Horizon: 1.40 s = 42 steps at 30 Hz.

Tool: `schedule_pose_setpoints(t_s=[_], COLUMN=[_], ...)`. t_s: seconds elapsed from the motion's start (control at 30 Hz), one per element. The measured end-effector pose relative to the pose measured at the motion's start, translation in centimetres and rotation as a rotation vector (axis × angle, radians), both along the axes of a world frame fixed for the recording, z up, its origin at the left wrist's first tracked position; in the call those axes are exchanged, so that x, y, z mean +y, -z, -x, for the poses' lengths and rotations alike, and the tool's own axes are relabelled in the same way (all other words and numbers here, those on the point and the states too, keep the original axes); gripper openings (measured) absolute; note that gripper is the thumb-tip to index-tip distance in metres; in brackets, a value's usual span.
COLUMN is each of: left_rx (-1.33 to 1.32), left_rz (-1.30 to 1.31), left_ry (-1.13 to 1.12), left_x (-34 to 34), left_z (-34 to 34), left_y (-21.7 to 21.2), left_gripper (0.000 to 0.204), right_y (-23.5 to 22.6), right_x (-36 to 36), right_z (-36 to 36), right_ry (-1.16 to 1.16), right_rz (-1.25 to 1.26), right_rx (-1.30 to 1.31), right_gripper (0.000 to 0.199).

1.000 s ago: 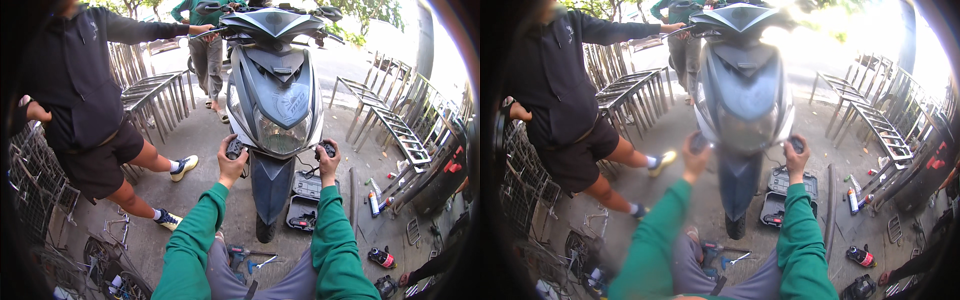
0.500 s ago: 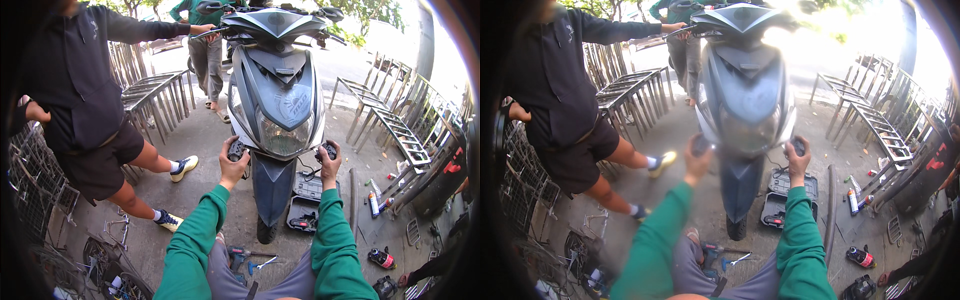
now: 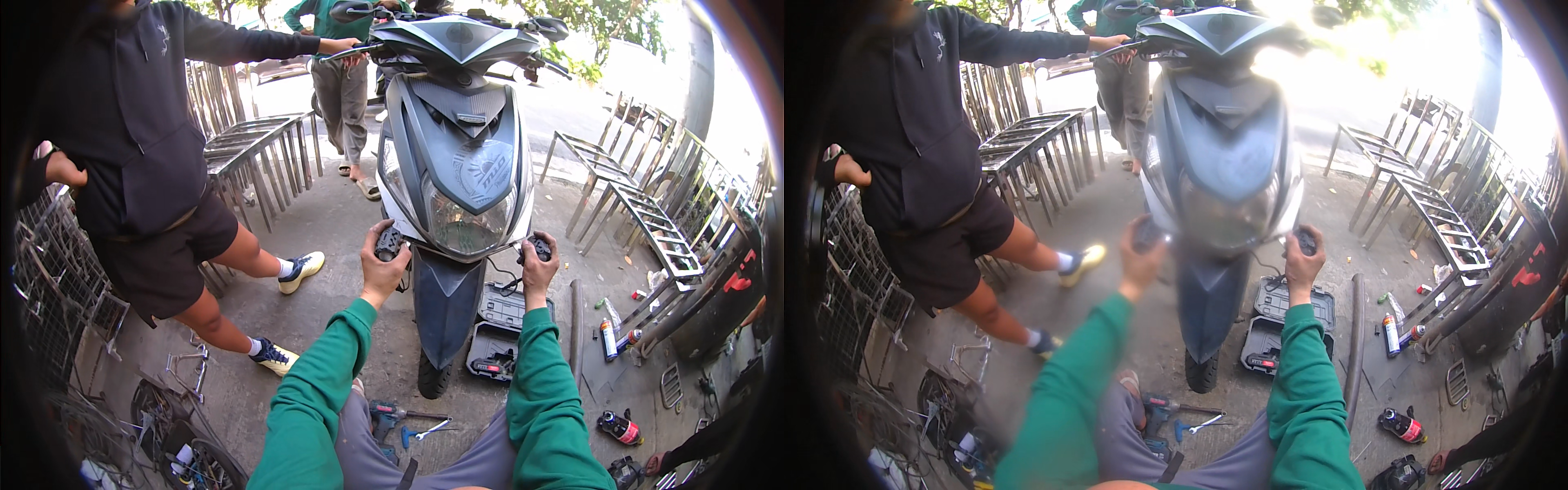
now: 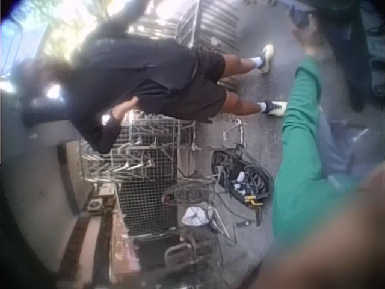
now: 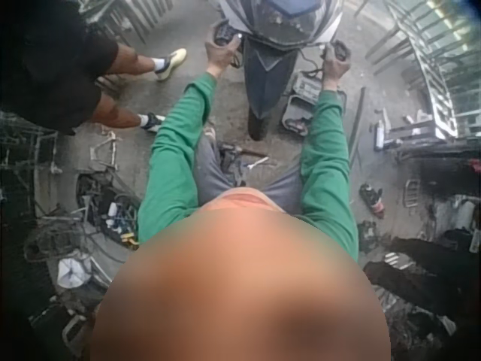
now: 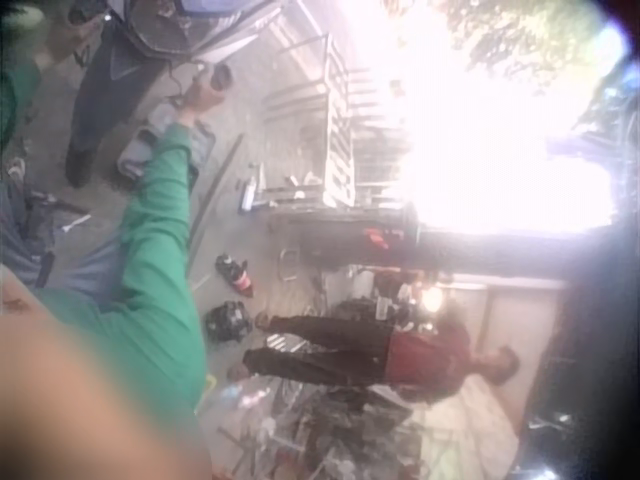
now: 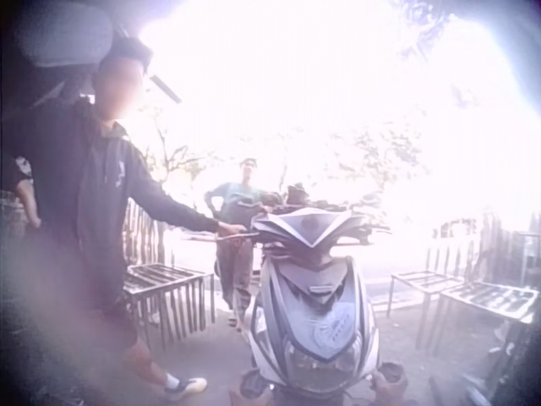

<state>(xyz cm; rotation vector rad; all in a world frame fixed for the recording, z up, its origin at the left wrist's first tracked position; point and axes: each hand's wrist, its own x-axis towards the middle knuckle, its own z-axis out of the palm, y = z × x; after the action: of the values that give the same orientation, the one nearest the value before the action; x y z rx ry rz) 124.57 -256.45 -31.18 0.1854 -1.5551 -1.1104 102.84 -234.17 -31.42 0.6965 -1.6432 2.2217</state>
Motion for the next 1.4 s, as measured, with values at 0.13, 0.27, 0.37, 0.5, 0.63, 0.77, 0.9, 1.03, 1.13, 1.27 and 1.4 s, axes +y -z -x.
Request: schedule_pose_setpoints(t_s=[0.13,0.27,0.37,0.5,0.63,0.77,0.9,1.03,1.13,1.27,1.4], left_rx=[0.013,0.003,-0.035,-0.008,0.012,-0.021,-0.053,-0.049,-0.064,-0.108,-0.096], left_rz=[-0.068,-0.040,-0.064,-0.080,-0.063,-0.041,-0.065,-0.037,-0.011,0.044,0.008], left_ry=[0.055,0.033,-0.003,0.050,0.082,0.071,0.079,0.040,0.044,0.012,0.101], left_x=[-0.2,-0.4,-0.4,-0.4,-0.1,-0.2,-0.8,-1.2,-1.4,-1.4,-1.2], left_z=[0.4,0.4,0.3,0.5,0.5,0.3,0.4,0.6,0.9,0.2,-0.3], left_y=[0.4,0.5,0.4,0.4,0.3,0.2,0.6,1.3,1.3,1.0,1.3], left_gripper=[0.045,0.045,0.044,0.045,0.045,0.046,0.046,0.045,0.044,0.048,0.064], right_y=[0.0,0.2,0.6,1.1,1.1,0.6,0.1,0.1,0.4,0.5,0.1], right_x=[0.3,0.2,0.2,0.4,0.6,0.9,1.2,1.4,1.6,1.7,1.6], right_z=[0.2,0.8,1.4,2.2,2.1,1.7,1.6,1.9,2.3,2.0,1.6], right_ry=[-0.011,-0.004,0.055,0.158,0.024,-0.004,-0.099,-0.118,-0.078,-0.162,-0.150], right_rz=[-0.024,-0.041,-0.117,-0.148,-0.105,-0.139,-0.128,-0.149,-0.194,-0.139,-0.128], right_rx=[0.036,0.096,0.107,0.237,0.156,0.180,0.104,0.159,0.145,0.079,-0.007], right_gripper=[0.019,0.018,0.018,0.023,0.023,0.022,0.019,0.018,0.021,0.029,0.033])
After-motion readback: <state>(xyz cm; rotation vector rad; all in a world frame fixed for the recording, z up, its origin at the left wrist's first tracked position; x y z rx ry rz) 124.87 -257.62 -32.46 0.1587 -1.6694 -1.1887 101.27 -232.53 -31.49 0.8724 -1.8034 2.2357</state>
